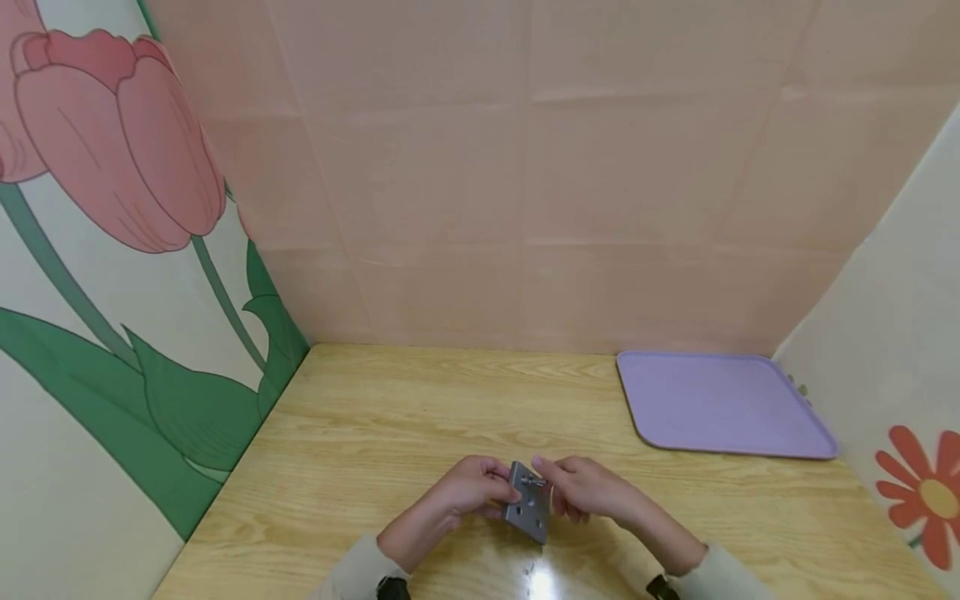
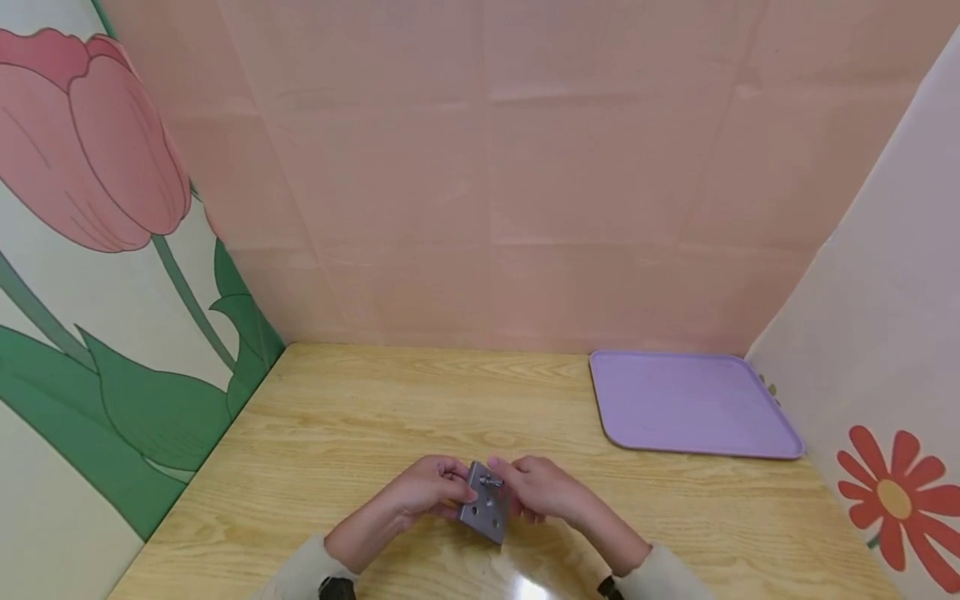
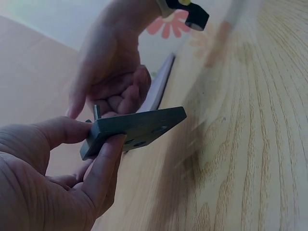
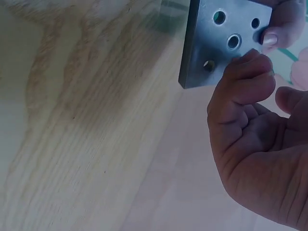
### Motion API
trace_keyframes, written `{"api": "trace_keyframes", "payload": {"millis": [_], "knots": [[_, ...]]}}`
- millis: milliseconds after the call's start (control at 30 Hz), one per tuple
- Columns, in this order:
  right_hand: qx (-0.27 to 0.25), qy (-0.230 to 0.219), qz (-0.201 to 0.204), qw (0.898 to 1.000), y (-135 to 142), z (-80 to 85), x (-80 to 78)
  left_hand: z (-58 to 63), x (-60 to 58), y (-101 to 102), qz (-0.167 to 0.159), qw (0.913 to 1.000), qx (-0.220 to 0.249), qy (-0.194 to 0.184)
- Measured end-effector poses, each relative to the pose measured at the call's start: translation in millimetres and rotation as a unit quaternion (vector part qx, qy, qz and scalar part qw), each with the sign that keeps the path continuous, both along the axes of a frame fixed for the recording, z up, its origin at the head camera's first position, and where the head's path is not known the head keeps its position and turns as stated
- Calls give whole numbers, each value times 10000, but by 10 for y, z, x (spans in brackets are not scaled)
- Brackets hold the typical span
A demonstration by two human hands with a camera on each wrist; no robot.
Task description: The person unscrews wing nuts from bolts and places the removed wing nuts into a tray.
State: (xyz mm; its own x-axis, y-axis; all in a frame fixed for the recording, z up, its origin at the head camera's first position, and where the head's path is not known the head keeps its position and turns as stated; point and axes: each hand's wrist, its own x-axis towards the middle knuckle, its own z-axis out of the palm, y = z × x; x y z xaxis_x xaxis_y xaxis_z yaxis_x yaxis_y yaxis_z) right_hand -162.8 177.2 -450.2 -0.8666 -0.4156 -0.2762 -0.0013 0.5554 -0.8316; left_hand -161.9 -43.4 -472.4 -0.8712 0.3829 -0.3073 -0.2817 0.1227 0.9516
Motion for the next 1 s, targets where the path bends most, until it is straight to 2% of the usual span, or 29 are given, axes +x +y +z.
{"api": "trace_keyframes", "payload": {"millis": [167,467,600,733,800,867,933,1000], "knots": [[-80,-199,-69,9997,-39,-19,14,3,-7,7,-40,10000,1,70],[-69,-133,89,9998,-69,-33,19,9,-15,21,-29,10000,-67,55],[129,236,227,9994,-71,-30,6,8,-13,10,-43,10000,-84,15],[563,1028,582,9914,-66,-23,-4,8,-9,-2,-66,10000,-65,-1],[902,1687,832,9780,-58,-22,-7,6,-8,-6,-77,10000,-50,8],[1289,2501,1098,9533,-52,-24,-4,6,-6,-9,-89,10000,-34,22],[1745,3426,1336,9134,-46,-31,-1,6,-5,-12,-98,9999,-15,37],[2090,4158,1524,8719,-41,-32,9,7,-6,-15,-103,9999,-19,40]]}}
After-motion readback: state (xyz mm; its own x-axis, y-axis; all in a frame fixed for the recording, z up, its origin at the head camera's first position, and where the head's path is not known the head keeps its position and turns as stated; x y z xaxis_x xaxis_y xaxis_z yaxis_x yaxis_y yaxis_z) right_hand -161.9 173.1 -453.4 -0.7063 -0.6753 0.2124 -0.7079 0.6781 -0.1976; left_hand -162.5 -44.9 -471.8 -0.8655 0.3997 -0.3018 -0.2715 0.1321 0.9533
